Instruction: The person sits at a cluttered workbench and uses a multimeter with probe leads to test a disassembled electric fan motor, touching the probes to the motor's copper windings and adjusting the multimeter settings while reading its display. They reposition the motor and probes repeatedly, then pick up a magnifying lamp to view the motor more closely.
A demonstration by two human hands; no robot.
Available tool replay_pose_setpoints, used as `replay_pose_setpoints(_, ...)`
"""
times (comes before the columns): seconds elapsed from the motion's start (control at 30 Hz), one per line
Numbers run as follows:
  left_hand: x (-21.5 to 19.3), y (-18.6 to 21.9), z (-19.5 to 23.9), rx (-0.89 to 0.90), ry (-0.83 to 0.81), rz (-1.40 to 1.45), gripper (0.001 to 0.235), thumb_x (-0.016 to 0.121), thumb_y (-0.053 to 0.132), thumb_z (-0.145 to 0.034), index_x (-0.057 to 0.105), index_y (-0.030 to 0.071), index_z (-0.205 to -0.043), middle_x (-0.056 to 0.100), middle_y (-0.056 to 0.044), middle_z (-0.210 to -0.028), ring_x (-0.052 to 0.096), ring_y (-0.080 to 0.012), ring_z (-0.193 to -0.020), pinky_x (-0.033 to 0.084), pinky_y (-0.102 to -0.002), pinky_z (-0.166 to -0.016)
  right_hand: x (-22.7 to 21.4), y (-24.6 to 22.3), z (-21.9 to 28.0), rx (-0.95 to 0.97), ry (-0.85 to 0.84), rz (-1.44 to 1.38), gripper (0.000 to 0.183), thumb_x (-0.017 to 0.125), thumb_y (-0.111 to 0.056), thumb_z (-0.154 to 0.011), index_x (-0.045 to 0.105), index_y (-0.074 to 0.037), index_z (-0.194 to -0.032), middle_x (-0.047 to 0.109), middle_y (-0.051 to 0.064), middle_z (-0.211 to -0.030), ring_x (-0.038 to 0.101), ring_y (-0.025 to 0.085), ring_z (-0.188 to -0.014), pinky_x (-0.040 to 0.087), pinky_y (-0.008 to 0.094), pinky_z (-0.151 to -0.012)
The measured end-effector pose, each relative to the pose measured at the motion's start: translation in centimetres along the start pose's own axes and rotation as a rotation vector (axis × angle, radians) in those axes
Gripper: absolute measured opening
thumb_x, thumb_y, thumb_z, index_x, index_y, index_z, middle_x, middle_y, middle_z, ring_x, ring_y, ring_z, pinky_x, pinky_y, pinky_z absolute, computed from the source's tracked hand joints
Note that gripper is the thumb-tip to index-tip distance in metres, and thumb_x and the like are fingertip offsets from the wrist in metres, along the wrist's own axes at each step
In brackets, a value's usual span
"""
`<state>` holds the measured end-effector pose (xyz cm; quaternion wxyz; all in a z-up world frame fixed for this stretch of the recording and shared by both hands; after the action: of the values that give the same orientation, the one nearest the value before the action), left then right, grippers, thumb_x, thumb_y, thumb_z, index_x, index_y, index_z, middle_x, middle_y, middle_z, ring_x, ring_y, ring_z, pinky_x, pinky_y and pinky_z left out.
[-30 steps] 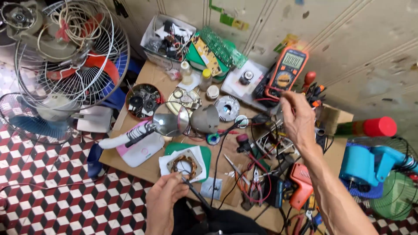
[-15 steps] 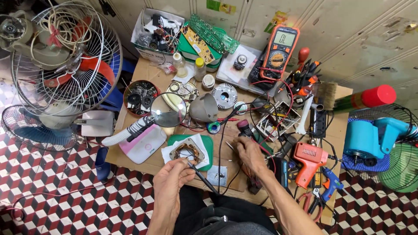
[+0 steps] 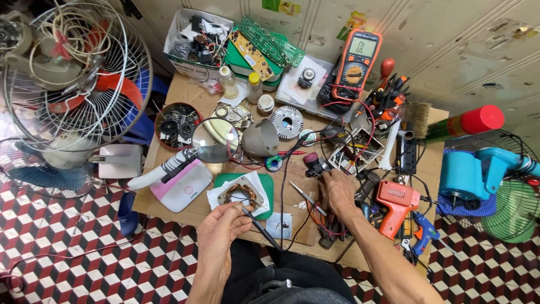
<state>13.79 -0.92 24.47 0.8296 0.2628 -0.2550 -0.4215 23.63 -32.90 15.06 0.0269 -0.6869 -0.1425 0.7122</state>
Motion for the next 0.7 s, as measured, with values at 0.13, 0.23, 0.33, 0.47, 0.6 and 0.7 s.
replay_pose_setpoints(0.13, 0.4, 0.0, 0.3, 0.003, 0.005, 0.015, 0.02, 0.068, 0.011, -0.091, 0.067, -0.005, -0.103, 0.076, -0.015, -0.09, 0.07, -0.0165, -0.07, 0.061, -0.03, -0.07, 3.0, 0.7, 0.0, -0.038, -0.019, 0.107, 0.014, 0.068, -0.013, -0.085, 0.069, -0.01, -0.098, 0.065, 0.011, -0.094, 0.065, 0.032, -0.098, 0.05, 0.048, -0.084)
replay_pose_setpoints(0.23, 0.5, -0.2, 0.2, 0.005, 0.012, 0.036, 0.021, 0.068, 0.012, -0.09, 0.067, -0.005, -0.103, 0.076, -0.015, -0.09, 0.07, -0.0162, -0.07, 0.06, -0.03, -0.07, -1.2, -0.5, -0.1, 0.001, 0.015, -0.063, 0.012, 0.066, -0.02, -0.093, 0.069, -0.01, -0.099, 0.067, 0.01, -0.095, 0.066, 0.034, -0.095, 0.051, 0.046, -0.082)
replay_pose_setpoints(0.33, 0.6, -0.5, -0.1, 0.014, 0.013, 0.058, 0.021, 0.069, 0.013, -0.09, 0.068, -0.004, -0.102, 0.075, -0.013, -0.09, 0.07, -0.0163, -0.071, 0.06, -0.03, -0.07, -7.4, -3.8, 0.4, 0.026, -0.014, -0.25, 0.028, 0.06, -0.02, -0.097, 0.067, -0.008, -0.122, 0.064, 0.015, -0.1, 0.065, 0.034, -0.087, 0.051, 0.043, -0.076)
replay_pose_setpoints(0.47, 1.3, -0.9, -0.5, 0.028, -0.009, 0.079, 0.019, 0.068, 0.012, -0.089, 0.069, -0.005, -0.099, 0.074, -0.013, -0.089, 0.07, -0.0172, -0.07, 0.061, -0.031, -0.068, -11.2, -9.0, 2.9, 0.061, -0.171, -0.697, 0.044, 0.055, -0.016, -0.095, 0.061, -0.008, -0.138, 0.062, 0.009, -0.097, 0.061, 0.022, -0.078, 0.05, 0.034, -0.07)
replay_pose_setpoints(0.6, 1.7, -0.9, -0.7, 0.052, 0.003, 0.097, 0.018, 0.068, 0.009, -0.089, 0.069, -0.007, -0.099, 0.073, -0.013, -0.088, 0.072, -0.019, -0.069, 0.062, -0.031, -0.067, -9.5, -12.1, 5.1, 0.01, -0.265, -0.898, 0.042, 0.058, -0.02, -0.103, 0.064, -0.004, -0.141, 0.062, 0.006, -0.094, 0.056, 0.013, -0.081, 0.047, 0.027, -0.073)
replay_pose_setpoints(0.7, 2.0, -0.7, -0.4, 0.062, 0.004, 0.105, 0.019, 0.068, 0.009, -0.089, 0.069, -0.007, -0.1, 0.072, -0.013, -0.087, 0.073, -0.0193, -0.07, 0.063, -0.031, -0.066, -7.2, -12.5, 5.4, 0.313, -0.396, -1.139, 0.042, 0.06, -0.021, -0.101, 0.067, -0.008, -0.14, 0.066, 0.003, -0.088, 0.048, 0.01, -0.068, 0.04, 0.025, -0.06)
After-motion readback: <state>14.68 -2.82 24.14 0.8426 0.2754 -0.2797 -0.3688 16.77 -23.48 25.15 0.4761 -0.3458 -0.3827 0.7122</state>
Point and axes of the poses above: each hand's wrist, its own z-axis away from the middle knuckle, its own x-axis out of the palm, y = z × x, the point moved 10 cm from there along -z, towards the middle knuckle
